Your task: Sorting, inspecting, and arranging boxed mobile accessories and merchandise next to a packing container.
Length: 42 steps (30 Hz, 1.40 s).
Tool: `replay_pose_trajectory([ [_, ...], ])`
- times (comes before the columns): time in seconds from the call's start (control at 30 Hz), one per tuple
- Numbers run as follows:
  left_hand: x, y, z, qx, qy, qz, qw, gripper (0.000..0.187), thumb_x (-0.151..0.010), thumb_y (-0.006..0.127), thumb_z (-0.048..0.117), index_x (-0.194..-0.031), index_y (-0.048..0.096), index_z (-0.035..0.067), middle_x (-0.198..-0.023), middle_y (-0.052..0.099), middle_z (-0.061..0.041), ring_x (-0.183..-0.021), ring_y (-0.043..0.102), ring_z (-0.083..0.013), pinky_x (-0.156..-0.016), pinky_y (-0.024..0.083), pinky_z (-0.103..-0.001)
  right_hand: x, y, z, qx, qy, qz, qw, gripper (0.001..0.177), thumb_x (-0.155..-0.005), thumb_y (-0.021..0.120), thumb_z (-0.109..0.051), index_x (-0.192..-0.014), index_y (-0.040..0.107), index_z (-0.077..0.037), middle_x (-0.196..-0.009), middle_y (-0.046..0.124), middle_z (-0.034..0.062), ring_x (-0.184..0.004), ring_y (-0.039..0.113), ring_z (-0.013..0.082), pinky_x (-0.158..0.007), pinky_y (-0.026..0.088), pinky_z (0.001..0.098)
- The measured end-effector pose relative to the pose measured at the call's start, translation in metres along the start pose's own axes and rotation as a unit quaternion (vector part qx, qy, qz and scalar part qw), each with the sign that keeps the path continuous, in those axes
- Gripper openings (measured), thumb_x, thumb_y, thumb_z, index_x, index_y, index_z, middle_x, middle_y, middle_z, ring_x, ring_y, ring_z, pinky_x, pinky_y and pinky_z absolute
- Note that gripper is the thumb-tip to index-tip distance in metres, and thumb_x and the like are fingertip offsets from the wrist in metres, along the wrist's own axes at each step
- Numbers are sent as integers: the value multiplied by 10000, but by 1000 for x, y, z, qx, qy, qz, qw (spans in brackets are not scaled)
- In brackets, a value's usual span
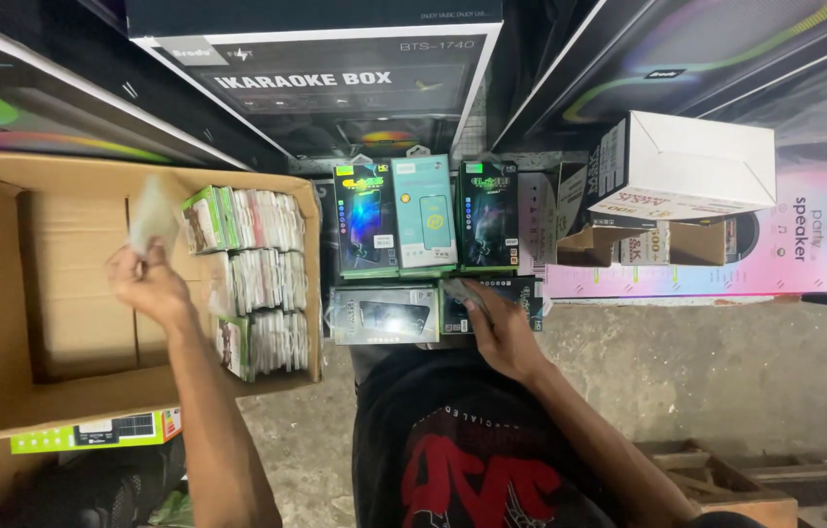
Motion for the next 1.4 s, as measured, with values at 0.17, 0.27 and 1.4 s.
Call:
replay_pose_trajectory([
  [0.17, 7, 12, -26, -20, -68, -66, 995, 209, -940, 626, -167, -1042, 753, -36, -1215, 621, -132, -1110, 661, -234, -915, 641, -323, 1, 1, -4, -6, 40, -16, 999, 350, -992, 574, -83, -1327, 609, 13, -907, 740, 240, -697, 738, 312, -627, 565, 385],
  [0.27, 8, 14, -41, -170, -12, -206, 964, 455, -889, 526, -240, -1226, 672, 29, -1296, 634, -128, -1185, 628, -213, -952, 582, -299, 8, 0, 2, -6, 21, -5, 1000, 340, -1007, 579, -88, -1328, 609, 19, -948, 736, 247, -800, 750, 337, -696, 580, 388],
  [1.4, 3, 54, -16, -414, -67, -281, 863, 1082, -1001, 846, 505, -1609, 158, -68, -1573, 346, -371, -1462, 371, -423, -1200, 319, -412, 35, -44, 130, 109, 274, 111, 949, 344, -1039, 717, -321, -998, 773, 16, -973, 802, 154, -789, 778, 259, -713, 568, 373],
])
Point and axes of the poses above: each hand's wrist, its own x-axis away from the middle knuckle, its own y-axis out of the palm, z = x × y, the point moved 2 cm from there along -x, towards the middle knuckle
